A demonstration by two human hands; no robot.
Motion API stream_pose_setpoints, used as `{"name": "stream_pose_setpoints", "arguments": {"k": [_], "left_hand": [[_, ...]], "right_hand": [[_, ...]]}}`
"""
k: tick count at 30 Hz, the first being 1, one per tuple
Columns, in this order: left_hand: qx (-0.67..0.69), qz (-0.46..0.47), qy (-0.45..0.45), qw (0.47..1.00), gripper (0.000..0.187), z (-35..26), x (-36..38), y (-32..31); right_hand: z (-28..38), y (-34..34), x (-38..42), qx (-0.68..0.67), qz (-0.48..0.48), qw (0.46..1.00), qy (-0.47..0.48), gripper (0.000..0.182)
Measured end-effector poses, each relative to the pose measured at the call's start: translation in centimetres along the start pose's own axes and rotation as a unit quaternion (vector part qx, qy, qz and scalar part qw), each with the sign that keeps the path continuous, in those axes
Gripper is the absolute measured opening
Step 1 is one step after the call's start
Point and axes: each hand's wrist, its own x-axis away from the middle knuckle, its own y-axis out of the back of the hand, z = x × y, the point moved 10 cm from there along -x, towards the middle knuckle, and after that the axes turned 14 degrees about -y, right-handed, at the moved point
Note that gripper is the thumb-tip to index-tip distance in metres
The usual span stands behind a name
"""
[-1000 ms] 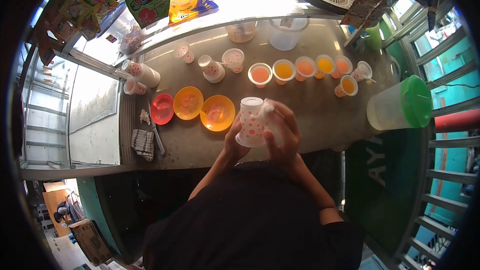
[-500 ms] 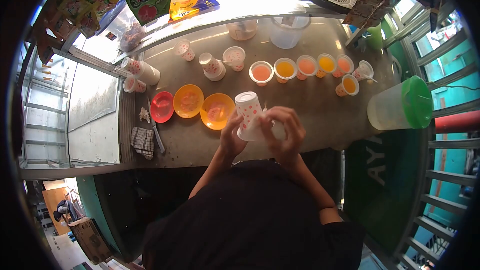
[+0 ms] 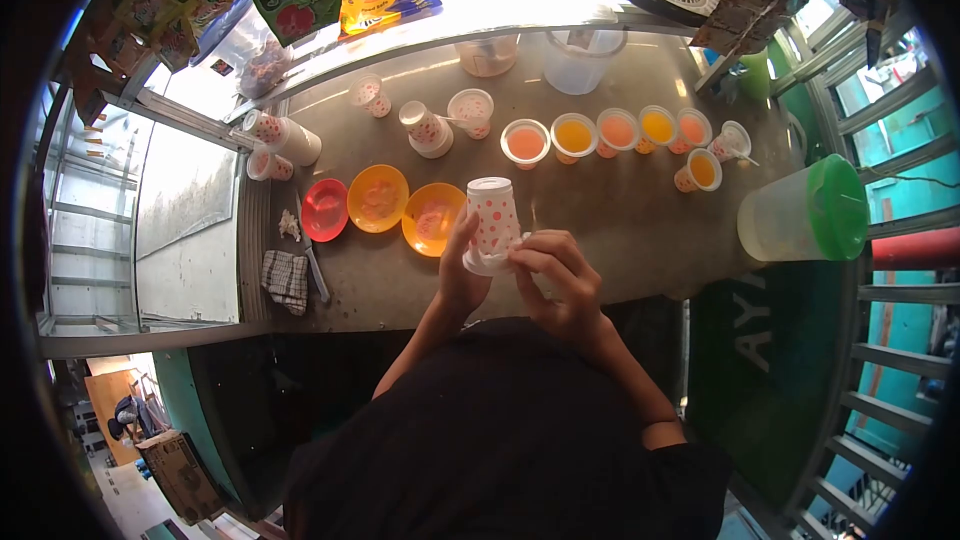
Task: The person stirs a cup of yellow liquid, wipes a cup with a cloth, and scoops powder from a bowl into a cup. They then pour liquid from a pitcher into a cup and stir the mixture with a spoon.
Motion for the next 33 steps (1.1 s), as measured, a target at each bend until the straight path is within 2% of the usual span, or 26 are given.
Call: {"name": "stream_pose_setpoints", "arguments": {"k": [4,7,8,10,11,12,13,14,16,18,19,21,25,26,31,33], "left_hand": [[0.062,0.026,0.026,0.997,0.044,0.9,0.2,-1.1],[0.038,0.101,0.070,0.992,0.049,1.7,0.7,-2.6],[0.037,0.103,0.068,0.992,0.049,1.6,0.7,-3.0],[0.064,0.045,0.057,0.995,0.050,1.3,0.6,-2.9],[0.064,0.045,0.055,0.995,0.050,1.2,0.4,-2.7],[0.127,0.042,0.070,0.989,0.052,1.3,0.1,-2.7],[0.190,0.037,0.084,0.978,0.053,1.5,-0.1,-2.6],[0.190,0.035,0.083,0.978,0.053,1.5,-0.1,-2.0],[0.130,0.084,0.079,0.985,0.055,1.4,0.0,-1.9],[0.102,0.059,0.088,0.989,0.055,2.1,0.5,-1.6],[0.094,0.032,0.097,0.990,0.056,2.8,0.7,-1.1],[0.085,0.008,0.109,0.990,0.056,3.3,1.2,-0.8],[0.009,0.101,0.147,0.984,0.057,3.7,1.6,-2.2],[-0.017,0.141,0.154,0.978,0.057,3.8,1.7,-2.6],[0.028,0.148,0.124,0.981,0.060,2.7,1.3,-3.0],[0.041,0.146,0.109,0.982,0.064,2.0,1.2,-3.4]], "right_hand": [[0.4,1.2,-1.5,0.035,-0.068,0.997,0.004,0.022],[0.4,3.4,-2.8,0.020,-0.175,0.984,-0.011,0.019],[0.6,3.5,-3.0,0.019,-0.176,0.984,-0.009,0.019],[1.6,3.1,-3.2,0.036,-0.151,0.988,0.021,0.021],[2.4,2.5,-3.2,0.061,-0.116,0.990,0.046,0.021],[2.4,2.5,-2.5,0.060,-0.115,0.990,0.047,0.021],[1.7,1.6,-1.8,0.030,-0.066,0.997,0.022,0.020],[0.9,0.7,-1.2,0.000,-0.017,1.000,-0.004,0.020],[0.5,0.6,-0.5,-0.002,-0.011,1.000,0.003,0.018],[-0.5,0.9,-0.2,-0.016,-0.002,0.999,-0.040,0.019],[-0.4,0.9,-0.3,-0.016,-0.004,0.999,-0.041,0.019],[-0.6,2.3,-1.1,0.027,-0.078,0.995,-0.060,0.019],[-1.8,3.9,-2.2,-0.031,-0.165,0.980,-0.107,0.017],[-1.6,3.9,-2.4,-0.031,-0.167,0.980,-0.105,0.017],[1.2,3.6,-2.0,-0.012,-0.153,0.988,-0.022,0.016],[1.0,4.0,-1.4,-0.014,-0.132,0.991,-0.019,0.016]]}}
